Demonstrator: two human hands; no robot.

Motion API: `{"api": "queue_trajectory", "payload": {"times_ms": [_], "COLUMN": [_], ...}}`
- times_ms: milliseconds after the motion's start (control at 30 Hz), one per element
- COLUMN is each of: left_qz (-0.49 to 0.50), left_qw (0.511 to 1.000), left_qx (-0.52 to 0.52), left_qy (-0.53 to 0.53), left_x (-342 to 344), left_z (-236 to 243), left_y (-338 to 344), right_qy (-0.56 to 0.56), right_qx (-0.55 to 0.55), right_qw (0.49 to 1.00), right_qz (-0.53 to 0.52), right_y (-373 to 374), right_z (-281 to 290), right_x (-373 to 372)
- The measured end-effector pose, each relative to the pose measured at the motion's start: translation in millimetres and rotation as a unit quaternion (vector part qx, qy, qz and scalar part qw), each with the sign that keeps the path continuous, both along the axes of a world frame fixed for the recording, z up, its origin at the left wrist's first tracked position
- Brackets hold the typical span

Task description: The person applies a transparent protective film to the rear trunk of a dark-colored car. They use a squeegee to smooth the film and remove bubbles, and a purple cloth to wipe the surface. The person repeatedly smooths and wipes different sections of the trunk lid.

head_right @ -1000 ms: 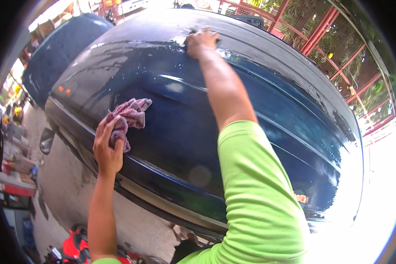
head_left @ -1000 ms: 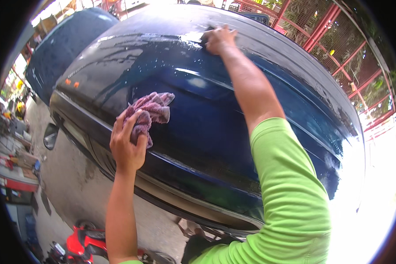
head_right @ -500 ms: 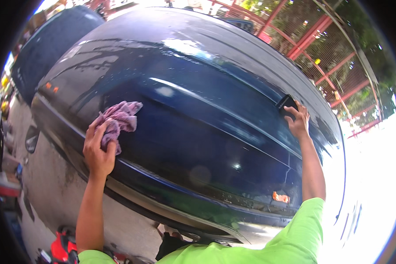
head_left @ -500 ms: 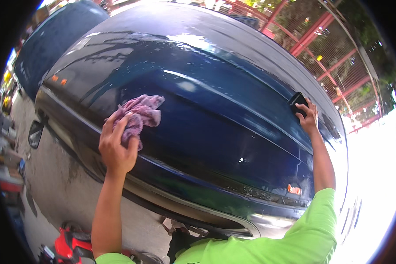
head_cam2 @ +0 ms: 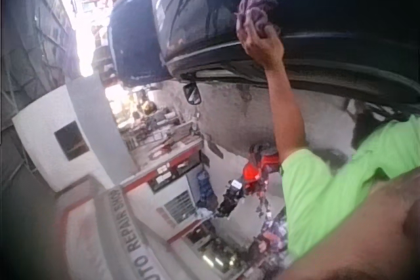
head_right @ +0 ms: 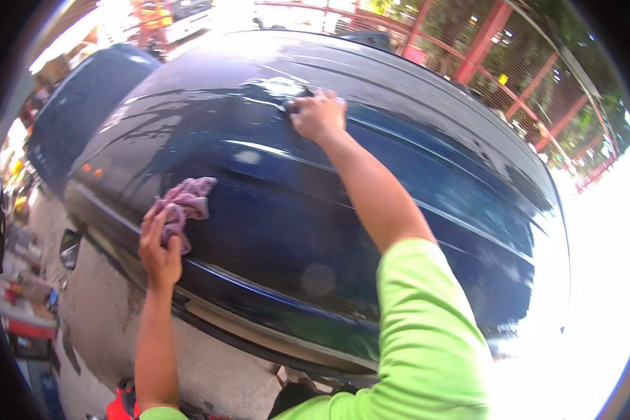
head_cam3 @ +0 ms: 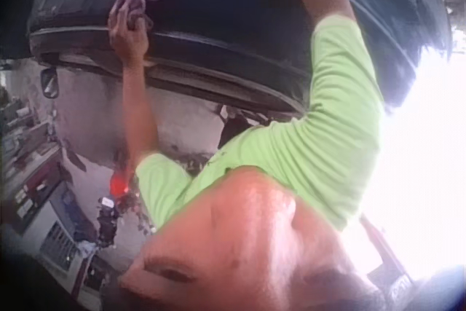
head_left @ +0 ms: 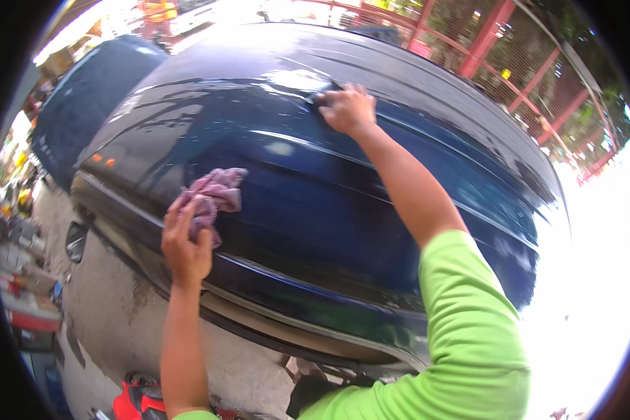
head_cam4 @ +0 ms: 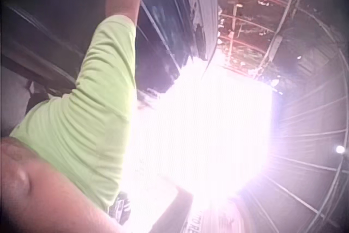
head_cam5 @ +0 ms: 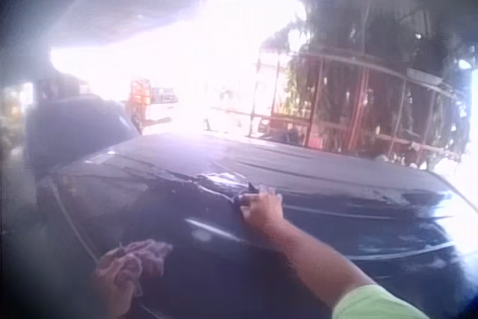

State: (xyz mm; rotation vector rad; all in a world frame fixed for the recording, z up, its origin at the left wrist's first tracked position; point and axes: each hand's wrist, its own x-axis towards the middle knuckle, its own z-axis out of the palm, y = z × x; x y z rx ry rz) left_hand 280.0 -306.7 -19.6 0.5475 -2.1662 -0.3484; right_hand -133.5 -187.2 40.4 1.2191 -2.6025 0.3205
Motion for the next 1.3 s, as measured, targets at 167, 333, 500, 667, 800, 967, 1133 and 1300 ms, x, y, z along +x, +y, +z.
{"api": "queue_trajectory", "payload": {"times_ms": [167,333,500,667,800,967,1133,1300], "left_qz": [0.005,0.02,0.012,0.027,0.018,0.01,0.016,0.028], "left_qw": [1.0,0.999,0.999,0.999,0.999,0.999,0.999,1.0], "left_qx": [0.01,0.019,0.033,0.022,0.023,0.014,0.025,0.011], "left_qy": [-0.017,-0.017,-0.015,-0.027,-0.025,-0.028,-0.013,-0.004], "left_x": [-4,-2,1,1,2,1,-1,0], "left_z": [1,1,-2,-4,-5,-5,-4,-7], "left_y": [4,5,1,1,1,2,3,0], "right_qy": [0.045,0.061,0.039,0.013,0.025,0.048,0.016,0.1], "right_qx": [-0.021,0.034,0.02,0.022,0.029,0.014,0.027,0.036], "right_qw": [0.956,0.899,0.986,0.995,0.999,0.973,0.884,0.97], "right_qz": [-0.291,-0.432,-0.162,-0.098,-0.027,-0.225,-0.466,-0.218], "right_y": [331,389,97,-148,-85,222,409,206], "right_z": [3,7,7,18,6,8,7,-4], "right_x": [-28,-41,15,93,68,-10,-52,-36]}}
